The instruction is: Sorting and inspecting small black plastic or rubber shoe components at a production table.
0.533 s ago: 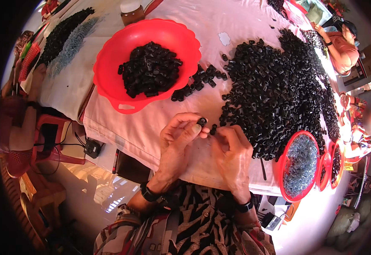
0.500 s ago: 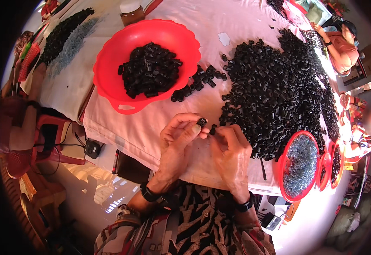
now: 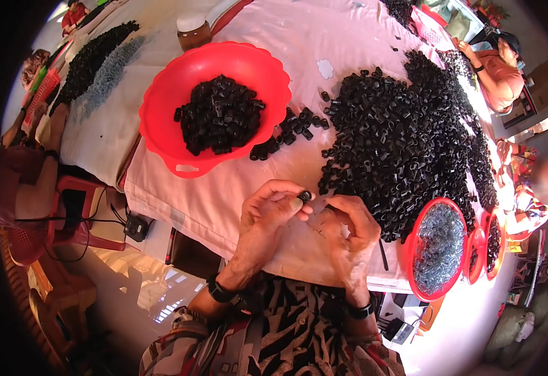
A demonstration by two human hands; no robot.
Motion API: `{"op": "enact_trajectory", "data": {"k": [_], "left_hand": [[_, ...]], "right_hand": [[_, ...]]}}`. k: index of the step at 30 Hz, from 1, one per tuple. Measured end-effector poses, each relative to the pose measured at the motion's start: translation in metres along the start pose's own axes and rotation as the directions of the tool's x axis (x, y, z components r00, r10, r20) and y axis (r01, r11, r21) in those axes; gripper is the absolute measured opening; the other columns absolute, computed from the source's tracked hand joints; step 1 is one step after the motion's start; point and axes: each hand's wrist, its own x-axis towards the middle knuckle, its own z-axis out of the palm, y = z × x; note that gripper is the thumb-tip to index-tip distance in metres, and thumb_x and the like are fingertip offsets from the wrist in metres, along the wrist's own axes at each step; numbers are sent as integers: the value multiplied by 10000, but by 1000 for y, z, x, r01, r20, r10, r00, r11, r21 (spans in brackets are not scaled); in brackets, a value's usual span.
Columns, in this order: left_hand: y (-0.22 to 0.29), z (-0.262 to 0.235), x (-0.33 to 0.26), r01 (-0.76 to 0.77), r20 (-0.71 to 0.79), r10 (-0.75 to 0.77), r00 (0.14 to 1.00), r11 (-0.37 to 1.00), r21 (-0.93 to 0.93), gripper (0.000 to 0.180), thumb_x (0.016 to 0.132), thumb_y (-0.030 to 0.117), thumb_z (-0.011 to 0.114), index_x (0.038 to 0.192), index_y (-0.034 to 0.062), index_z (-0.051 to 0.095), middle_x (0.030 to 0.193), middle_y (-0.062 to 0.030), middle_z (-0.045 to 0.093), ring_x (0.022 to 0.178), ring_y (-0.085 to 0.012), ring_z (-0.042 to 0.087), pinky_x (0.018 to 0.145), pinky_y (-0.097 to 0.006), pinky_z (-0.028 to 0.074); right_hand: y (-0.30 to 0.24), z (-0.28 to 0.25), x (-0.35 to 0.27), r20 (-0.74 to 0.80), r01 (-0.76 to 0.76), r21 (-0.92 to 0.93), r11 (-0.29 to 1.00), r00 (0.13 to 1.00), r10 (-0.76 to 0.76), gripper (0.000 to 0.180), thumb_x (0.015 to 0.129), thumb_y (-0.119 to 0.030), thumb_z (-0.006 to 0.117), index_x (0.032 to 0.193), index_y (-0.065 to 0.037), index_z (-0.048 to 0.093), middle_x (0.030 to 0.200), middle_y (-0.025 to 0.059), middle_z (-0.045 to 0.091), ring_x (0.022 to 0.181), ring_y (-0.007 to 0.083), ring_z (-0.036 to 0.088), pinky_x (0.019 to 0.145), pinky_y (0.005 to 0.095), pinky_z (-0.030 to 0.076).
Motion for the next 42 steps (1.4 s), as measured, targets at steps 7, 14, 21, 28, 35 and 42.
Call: {"op": "enact_trajectory", "data": {"k": [7,14,21,28,35,42], "left_hand": [[-2,7,-1,131,66,-124,990,985,-114,183,958,43,602,1129,-16,630,1074,-152,695,894,-161,666,817,-269,533],[-10,9,-2,162,136,-146,980,981,-107,176,951,27,609,1117,-15,649,1022,-124,700,891,-163,676,809,-279,544],[-9,14,-3,127,103,-128,986,992,21,156,937,-9,621,1086,-18,666,960,-112,703,869,-165,677,778,-291,540],[-6,16,-3,121,110,-128,986,990,73,136,933,-4,635,1065,-17,664,931,-105,699,842,-157,670,776,-295,541],[-9,14,-3,133,106,-145,984,985,109,131,928,-10,636,1055,-14,667,924,-95,697,833,-148,671,772,-281,546],[-7,15,-5,150,87,-163,983,978,142,141,921,-11,649,1060,-22,665,920,-87,693,832,-149,671,775,-281,552]], "right_hand": [[-23,-26,6,54,-219,295,930,976,213,359,832,173,634,1165,39,644,1127,116,635,890,159,664,762,262,573],[-12,-32,6,80,-100,388,916,994,74,320,811,201,614,1096,62,654,1108,150,634,882,199,668,765,311,588],[-30,-28,7,29,-231,262,937,972,231,275,784,182,661,1024,50,681,1071,138,661,900,159,666,790,267,574],[-21,-29,7,53,-142,315,938,990,132,240,759,189,682,954,50,673,1050,149,683,928,165,679,812,261,572],[-19,-29,7,41,-87,180,980,996,81,225,778,184,660,951,42,679,1043,149,692,905,166,685,792,254,566],[-24,-26,8,43,-64,137,988,997,59,214,790,178,666,951,38,682,1032,132,690,890,152,680,766,245,564]]}}
